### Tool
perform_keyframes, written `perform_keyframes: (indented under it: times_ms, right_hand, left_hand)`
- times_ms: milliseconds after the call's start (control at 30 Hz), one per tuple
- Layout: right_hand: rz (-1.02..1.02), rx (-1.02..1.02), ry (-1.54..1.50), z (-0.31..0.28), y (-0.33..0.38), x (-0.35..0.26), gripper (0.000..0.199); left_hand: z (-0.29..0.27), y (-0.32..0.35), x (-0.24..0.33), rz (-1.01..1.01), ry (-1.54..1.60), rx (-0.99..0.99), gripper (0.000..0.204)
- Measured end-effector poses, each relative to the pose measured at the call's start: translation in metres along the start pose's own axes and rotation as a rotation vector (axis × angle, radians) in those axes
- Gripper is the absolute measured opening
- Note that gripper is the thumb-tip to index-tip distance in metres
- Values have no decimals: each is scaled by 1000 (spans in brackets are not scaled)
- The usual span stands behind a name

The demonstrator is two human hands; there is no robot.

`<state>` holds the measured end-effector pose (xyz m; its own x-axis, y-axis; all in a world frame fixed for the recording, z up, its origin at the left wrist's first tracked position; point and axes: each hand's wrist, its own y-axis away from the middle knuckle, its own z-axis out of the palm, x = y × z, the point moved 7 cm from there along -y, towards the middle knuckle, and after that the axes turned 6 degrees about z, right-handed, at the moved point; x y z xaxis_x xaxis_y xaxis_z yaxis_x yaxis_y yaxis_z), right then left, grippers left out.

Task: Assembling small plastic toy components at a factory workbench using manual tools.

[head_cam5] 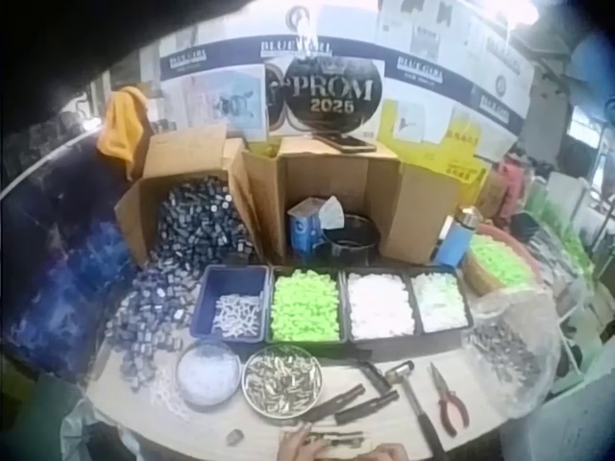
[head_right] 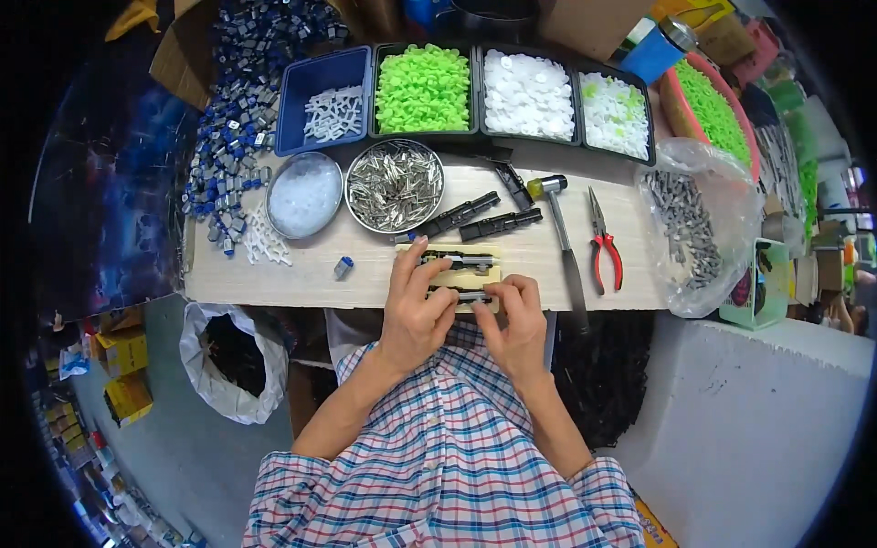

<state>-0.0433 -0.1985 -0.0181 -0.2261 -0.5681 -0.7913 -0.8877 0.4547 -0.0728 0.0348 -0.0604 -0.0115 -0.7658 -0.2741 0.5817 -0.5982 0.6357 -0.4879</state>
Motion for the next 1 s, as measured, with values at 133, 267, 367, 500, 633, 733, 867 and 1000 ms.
perform_keyframes:
  times_ms: [133, 267, 367, 500, 633, 733, 867, 1000]
  right_hand:
    - [-78, 104, 44, 7, 11, 9, 23]
    - [-7, 83, -42, 2, 12, 15, 24]
    - [23, 93, -38, -20, 22, 13, 24]
    - [211, 445, -31, -85, 76, 76, 20]
    - [446, 383, 411, -109, 139, 203, 48]
    - [650, 136, 729, -88, 185, 258, 71]
    - [810, -101, 842, -67, 210, 280, 75]
    - [595, -10, 746, -77, 203, 296, 38]
  left_hand:
    - [1, -1, 0, 7, 22, -14, 11]
    - [0, -1, 1, 4, 24, -7, 10]
    - [-1, 1, -1, 2, 16, -5, 10]
    - [-1, 1, 1, 24, 29, 14, 12]
    - [-13, 1, 4, 5, 82, 123, 18]
    - [-20, 10, -6, -87, 83, 216, 20]
    - [-45, 24, -24, -195, 21, 286, 20]
    - [-53, 41, -33, -239, -13, 273, 21]
